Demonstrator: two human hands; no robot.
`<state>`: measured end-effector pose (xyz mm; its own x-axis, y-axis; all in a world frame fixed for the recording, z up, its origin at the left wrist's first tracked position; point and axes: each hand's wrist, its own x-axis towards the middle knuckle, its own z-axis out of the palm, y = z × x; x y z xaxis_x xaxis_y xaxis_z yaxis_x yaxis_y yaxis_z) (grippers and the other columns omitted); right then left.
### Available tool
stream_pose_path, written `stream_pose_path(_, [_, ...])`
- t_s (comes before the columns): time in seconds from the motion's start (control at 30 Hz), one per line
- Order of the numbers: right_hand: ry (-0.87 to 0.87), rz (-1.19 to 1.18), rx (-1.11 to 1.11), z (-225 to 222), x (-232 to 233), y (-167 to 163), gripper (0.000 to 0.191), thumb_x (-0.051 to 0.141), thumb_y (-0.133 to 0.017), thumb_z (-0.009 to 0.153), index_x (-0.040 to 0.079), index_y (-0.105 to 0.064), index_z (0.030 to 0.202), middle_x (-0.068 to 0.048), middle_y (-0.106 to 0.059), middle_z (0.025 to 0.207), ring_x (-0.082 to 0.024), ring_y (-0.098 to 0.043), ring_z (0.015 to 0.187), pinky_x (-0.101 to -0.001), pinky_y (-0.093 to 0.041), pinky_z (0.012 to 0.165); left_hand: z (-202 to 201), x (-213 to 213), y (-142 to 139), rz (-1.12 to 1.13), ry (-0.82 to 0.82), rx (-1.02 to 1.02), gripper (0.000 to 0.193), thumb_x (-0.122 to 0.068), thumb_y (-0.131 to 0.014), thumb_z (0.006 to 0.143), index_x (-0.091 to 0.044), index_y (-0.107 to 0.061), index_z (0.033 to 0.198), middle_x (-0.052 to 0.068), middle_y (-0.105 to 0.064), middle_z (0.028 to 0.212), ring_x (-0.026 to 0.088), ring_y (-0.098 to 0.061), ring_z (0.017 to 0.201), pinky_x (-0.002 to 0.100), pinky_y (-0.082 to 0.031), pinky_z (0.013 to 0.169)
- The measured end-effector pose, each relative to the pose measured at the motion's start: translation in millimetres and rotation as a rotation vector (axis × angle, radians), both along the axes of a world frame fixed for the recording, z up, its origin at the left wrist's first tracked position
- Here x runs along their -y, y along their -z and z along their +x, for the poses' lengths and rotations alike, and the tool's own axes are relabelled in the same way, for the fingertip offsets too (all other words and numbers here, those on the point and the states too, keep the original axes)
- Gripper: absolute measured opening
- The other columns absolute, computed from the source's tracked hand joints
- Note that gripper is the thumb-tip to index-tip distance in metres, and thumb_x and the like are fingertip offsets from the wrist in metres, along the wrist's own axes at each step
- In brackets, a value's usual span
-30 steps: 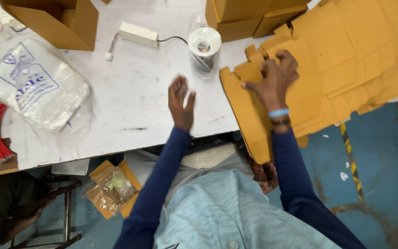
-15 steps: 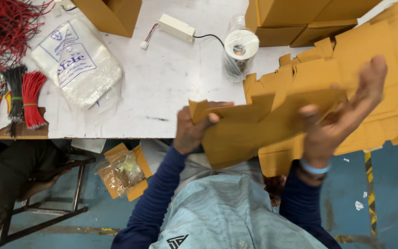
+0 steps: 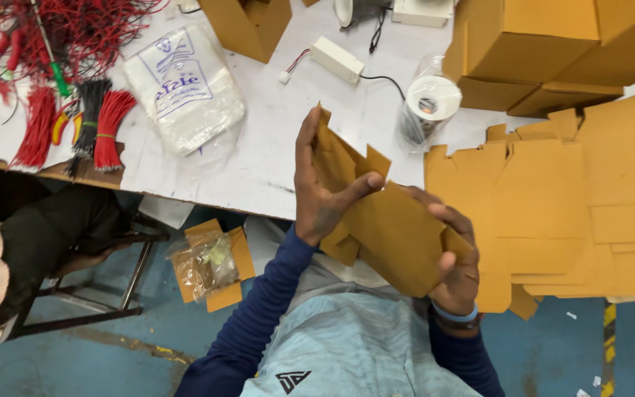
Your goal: The person assembles small cardboard boxes and packs electronic components, including a white power adapter and a cylindrical device, into them. The person places each item into a plastic bag before putting it into the box, then closes the box and moves it aside.
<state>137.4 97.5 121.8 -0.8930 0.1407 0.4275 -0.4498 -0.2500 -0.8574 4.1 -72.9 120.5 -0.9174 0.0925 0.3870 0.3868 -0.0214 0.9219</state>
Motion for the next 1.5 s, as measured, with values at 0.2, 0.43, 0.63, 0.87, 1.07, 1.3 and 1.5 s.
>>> stream_pose_path(0.2, [0.453,-0.011,-0.035,-32,32,-13,0.065,0.040,-0.069,0.107,0.004,-0.036,0.149,-0.014,-0.049,0.126,-0.024,-0.046,0.122,-0.0393,-0.038,0.117,6,28,-4,0.442,0.469,0.130,0.073,-0.057,-0.080,0.089,-0.002,-0.051,0.127,0.023,-0.050,0.156,0.030,-0.050,0.143,0.041,-0.042,0.121])
stream_pose_path(0.43, [0.324,0.095,0.195,-55,8,16,0.080,0.051,-0.073,0.098,-0.002,-0.039,0.148,-0.008,-0.051,0.138,-0.021,-0.053,0.130,-0.0339,-0.049,0.106,28,19,38,0.729,0.313,0.377,0.064,-0.054,-0.070,0.094,-0.002,-0.046,0.121,0.021,-0.062,0.117,0.030,-0.063,0.111,0.044,-0.055,0.097])
stream_pose_path(0.63, [0.002,0.173,0.381,-48,-10,34,0.071,0.050,-0.069,0.093,-0.004,-0.057,0.137,-0.010,-0.066,0.121,-0.019,-0.064,0.110,-0.0320,-0.053,0.094,29,38,87,0.638,0.281,0.444,0.057,-0.050,-0.073,0.095,-0.004,-0.046,0.117,0.013,-0.059,0.104,0.022,-0.061,0.101,0.037,-0.056,0.092])
stream_pose_path(0.87, [0.123,0.171,0.252,-32,-8,51,0.065,0.046,-0.061,0.100,-0.005,-0.056,0.140,-0.014,-0.063,0.135,-0.022,-0.062,0.126,-0.0352,-0.049,0.111,23,49,105,0.407,0.352,0.360,0.063,-0.050,-0.082,0.084,-0.011,-0.044,0.116,0.013,-0.064,0.109,0.022,-0.065,0.106,0.038,-0.057,0.095])
stream_pose_path(1.07, [-0.222,0.169,0.415,-24,-18,85,0.078,0.068,-0.043,0.100,-0.001,-0.062,0.131,-0.009,-0.067,0.094,-0.018,-0.066,0.087,-0.0374,-0.052,0.086,24,64,114,0.057,0.724,0.096,0.077,-0.067,-0.082,0.075,-0.007,-0.054,0.113,0.010,-0.067,0.112,0.024,-0.067,0.110,0.042,-0.054,0.101])
stream_pose_path(1.3, [-0.270,0.162,0.255,8,-29,108,0.080,0.071,-0.032,0.103,0.001,-0.068,0.116,-0.010,-0.074,0.103,-0.023,-0.066,0.111,-0.0479,-0.030,0.125,44,86,140,-0.074,0.774,0.066,0.080,-0.087,-0.048,0.088,-0.008,-0.063,0.091,0.008,-0.074,0.113,0.026,-0.066,0.116,0.050,-0.039,0.122])
stream_pose_path(1.5, [-0.157,0.353,0.304,29,-15,115,0.050,0.051,-0.047,0.108,0.002,-0.059,0.107,-0.011,-0.066,0.115,-0.026,-0.062,0.111,-0.0533,-0.023,0.131,63,100,156,-0.023,0.694,0.117,0.078,-0.082,-0.047,0.092,-0.008,-0.070,0.090,0.010,-0.071,0.105,0.029,-0.067,0.118,0.053,-0.027,0.130])
